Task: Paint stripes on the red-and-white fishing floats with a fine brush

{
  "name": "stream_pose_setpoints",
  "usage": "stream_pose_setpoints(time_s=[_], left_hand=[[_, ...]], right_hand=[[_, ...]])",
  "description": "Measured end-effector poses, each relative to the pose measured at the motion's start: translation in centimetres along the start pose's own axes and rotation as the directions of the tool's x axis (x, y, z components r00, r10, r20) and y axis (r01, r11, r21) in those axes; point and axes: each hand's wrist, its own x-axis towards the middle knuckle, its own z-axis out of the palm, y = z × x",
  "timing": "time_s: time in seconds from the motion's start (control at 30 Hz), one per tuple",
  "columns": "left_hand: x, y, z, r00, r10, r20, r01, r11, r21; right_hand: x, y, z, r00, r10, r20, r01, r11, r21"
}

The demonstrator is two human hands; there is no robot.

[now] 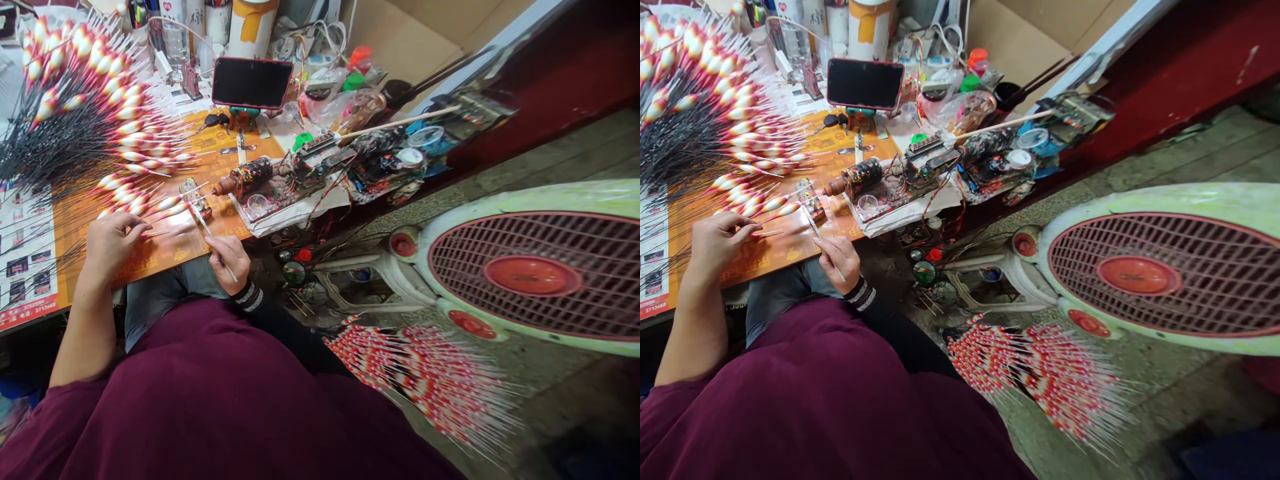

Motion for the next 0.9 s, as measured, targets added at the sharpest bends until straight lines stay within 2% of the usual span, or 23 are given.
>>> stream_pose_setpoints(time_s=[0.13, 0.33, 0.5, 0.7, 0.9], left_hand=[[-0.04, 0.01, -0.06, 1.000, -0.001, -0.003, 0.001, 1.000, 0.000], [-0.06, -0.06, -0.10, 1.000, -0.002, 0.010, 0.002, 1.000, 0.004], [-0.01, -0.06, -0.01, 1.000, 0.007, 0.014, -0.007, 1.000, 0.002], [0.25, 0.25, 0.00, 1.000, 0.003, 0.022, -0.003, 1.000, 0.010], [0.62, 0.61, 0.18, 0.998, 0.054, 0.021, -0.054, 0.998, 0.013]], right_hand=[[-0.03, 0.10, 0.01, 0.998, -0.044, -0.035, 0.045, 0.998, 0.034], [-0.02, 0.12, -0.03, 1.000, -0.011, 0.014, 0.011, 1.000, -0.002], [0.42, -0.33, -0.17, 0.996, -0.085, -0.039, 0.086, 0.996, 0.028], [0.31, -0.30, -0.09, 0.999, -0.047, -0.002, 0.047, 0.999, 0.018], [0.26, -0.25, -0.08, 0.998, -0.055, -0.031, 0.056, 0.998, 0.022]])
